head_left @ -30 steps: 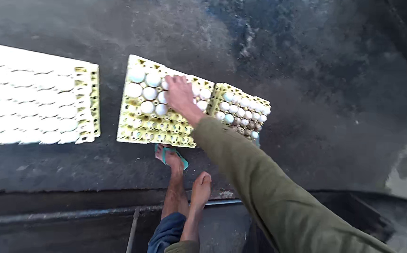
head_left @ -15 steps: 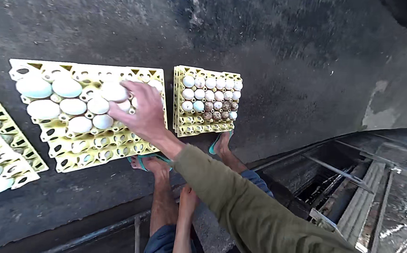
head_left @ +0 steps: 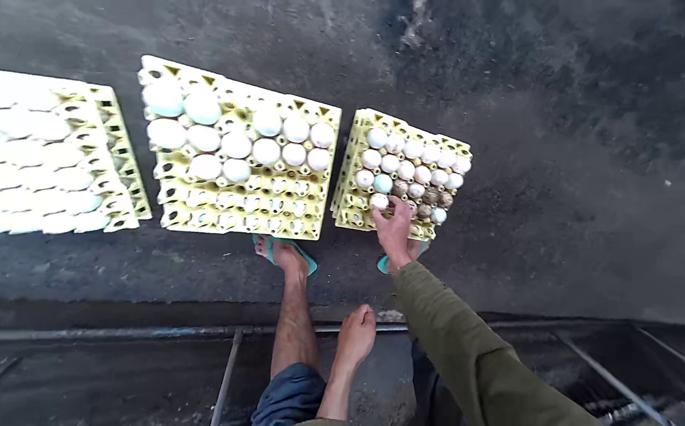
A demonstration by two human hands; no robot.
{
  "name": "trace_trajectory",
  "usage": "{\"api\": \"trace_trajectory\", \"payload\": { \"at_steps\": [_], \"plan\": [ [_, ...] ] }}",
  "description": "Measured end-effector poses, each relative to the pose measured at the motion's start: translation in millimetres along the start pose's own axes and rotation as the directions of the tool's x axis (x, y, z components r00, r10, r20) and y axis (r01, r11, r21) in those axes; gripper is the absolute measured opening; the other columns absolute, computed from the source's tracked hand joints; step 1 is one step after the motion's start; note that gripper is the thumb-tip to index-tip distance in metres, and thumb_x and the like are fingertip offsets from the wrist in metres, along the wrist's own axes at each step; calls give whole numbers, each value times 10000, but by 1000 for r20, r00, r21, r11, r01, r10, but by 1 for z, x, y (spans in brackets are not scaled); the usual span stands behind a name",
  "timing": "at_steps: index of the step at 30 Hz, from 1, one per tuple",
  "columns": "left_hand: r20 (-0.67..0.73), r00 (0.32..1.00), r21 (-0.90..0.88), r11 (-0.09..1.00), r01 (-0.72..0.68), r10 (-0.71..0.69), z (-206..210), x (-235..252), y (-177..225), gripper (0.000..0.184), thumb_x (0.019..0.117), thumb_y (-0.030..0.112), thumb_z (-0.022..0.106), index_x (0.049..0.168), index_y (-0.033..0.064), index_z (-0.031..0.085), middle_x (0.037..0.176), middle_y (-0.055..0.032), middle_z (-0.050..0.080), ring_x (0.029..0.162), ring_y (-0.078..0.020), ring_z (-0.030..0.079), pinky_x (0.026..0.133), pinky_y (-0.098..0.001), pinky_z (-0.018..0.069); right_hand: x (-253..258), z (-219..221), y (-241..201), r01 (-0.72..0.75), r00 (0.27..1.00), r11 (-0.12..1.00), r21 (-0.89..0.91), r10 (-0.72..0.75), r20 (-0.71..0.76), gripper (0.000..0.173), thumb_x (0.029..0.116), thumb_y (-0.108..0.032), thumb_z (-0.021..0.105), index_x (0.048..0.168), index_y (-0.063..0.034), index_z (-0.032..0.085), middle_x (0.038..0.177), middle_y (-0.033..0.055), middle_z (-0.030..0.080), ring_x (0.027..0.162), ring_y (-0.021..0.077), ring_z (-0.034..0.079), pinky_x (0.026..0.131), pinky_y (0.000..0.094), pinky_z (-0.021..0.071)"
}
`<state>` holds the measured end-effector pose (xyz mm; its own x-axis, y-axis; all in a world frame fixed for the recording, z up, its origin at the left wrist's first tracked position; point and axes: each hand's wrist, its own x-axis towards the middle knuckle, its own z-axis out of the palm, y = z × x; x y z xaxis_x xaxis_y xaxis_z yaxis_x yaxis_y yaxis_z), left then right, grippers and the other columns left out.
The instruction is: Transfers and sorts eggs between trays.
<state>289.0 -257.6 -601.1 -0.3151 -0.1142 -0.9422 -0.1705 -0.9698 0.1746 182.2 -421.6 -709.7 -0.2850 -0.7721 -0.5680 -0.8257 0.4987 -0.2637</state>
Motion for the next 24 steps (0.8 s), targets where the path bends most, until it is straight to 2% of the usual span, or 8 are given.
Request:
{"api": "trace_trajectory", "payload": {
  "at_steps": [3, 6, 8, 10, 12, 15, 20, 24],
  "plan": [
    [-6, 1000, -32, 999, -14, 14, -1, 1, 1, 335, 1081, 204, 372, 998, 33, 649, 842, -118, 591, 805, -253, 583, 774, -473, 478, -7, -9, -15, 134, 991, 991, -16, -134, 4, 363, 967, -247, 693, 1222, 12, 686, 1242, 231, 654, 1241, 390, 577, 1095, 500, 447],
    [-4, 999, -61, 998, -32, 32, -4, 1, 0, 350, 1088, 216, 364, 981, 35, 645, 830, -116, 581, 799, -255, 579, 771, -476, 474, -19, -19, -60, 347, 936, 936, 55, -342, -86, 236, 979, -174, 660, 1053, 37, 736, 983, 200, 713, 953, 331, 685, 900, 469, 544],
    [7, 999, -70, 996, -46, 47, -6, 2, -1, 357, 1091, 221, 360, 959, 38, 636, 809, -107, 566, 765, -248, 568, 740, -466, 469, -16, -23, -104, 431, 902, 898, 92, -429, -39, 267, 995, -211, 660, 1015, 47, 725, 933, 187, 709, 890, 311, 689, 837, 467, 560],
    [17, 998, -79, 996, -53, 54, -9, 1, -1, 360, 1090, 229, 361, 945, 40, 631, 800, -104, 561, 750, -247, 564, 725, -464, 467, -3, -15, -147, 576, 815, 814, 74, -579, 25, 256, 1037, -190, 592, 1091, 35, 703, 996, 185, 708, 960, 327, 679, 874, 480, 551],
    [25, 998, -80, 995, -57, 59, -16, -2, -1, 359, 1082, 236, 360, 966, 40, 637, 811, -114, 577, 766, -261, 579, 737, -483, 477, 13, 0, -190, 709, 697, 705, 35, -707, 123, 314, 1048, -96, 526, 1333, 5, 612, 1200, 197, 681, 1154, 372, 633, 995, 519, 510],
    [15, 998, -81, 995, -64, 66, -21, -4, 0, 341, 1079, 241, 360, 975, 57, 629, 803, -104, 572, 761, -256, 577, 727, -480, 475, 40, 34, -239, 771, 625, 631, -90, -721, 298, 416, 993, -215, 634, 1376, -53, 614, 1288, 196, 644, 1228, 395, 581, 989, 563, 478],
    [1, 997, -121, 990, -76, 77, -16, -4, -3, 339, 1083, 237, 364, 957, 56, 622, 811, -105, 564, 773, -250, 572, 740, -473, 470, 51, 53, -270, 732, 672, 613, -298, -575, 467, 445, 939, -213, 703, 1360, -88, 629, 1283, 222, 631, 1240, 414, 565, 1012, 574, 450],
    [5, 997, -126, 989, -79, 80, -16, -3, -3, 334, 1081, 233, 361, 940, 65, 613, 793, -94, 549, 756, -243, 562, 723, -464, 466, 62, 40, -271, 721, 656, 672, -169, -585, 477, 487, 922, -255, 736, 1349, -52, 622, 1272, 214, 645, 1224, 381, 596, 1047, 537, 473]
  ]
}}
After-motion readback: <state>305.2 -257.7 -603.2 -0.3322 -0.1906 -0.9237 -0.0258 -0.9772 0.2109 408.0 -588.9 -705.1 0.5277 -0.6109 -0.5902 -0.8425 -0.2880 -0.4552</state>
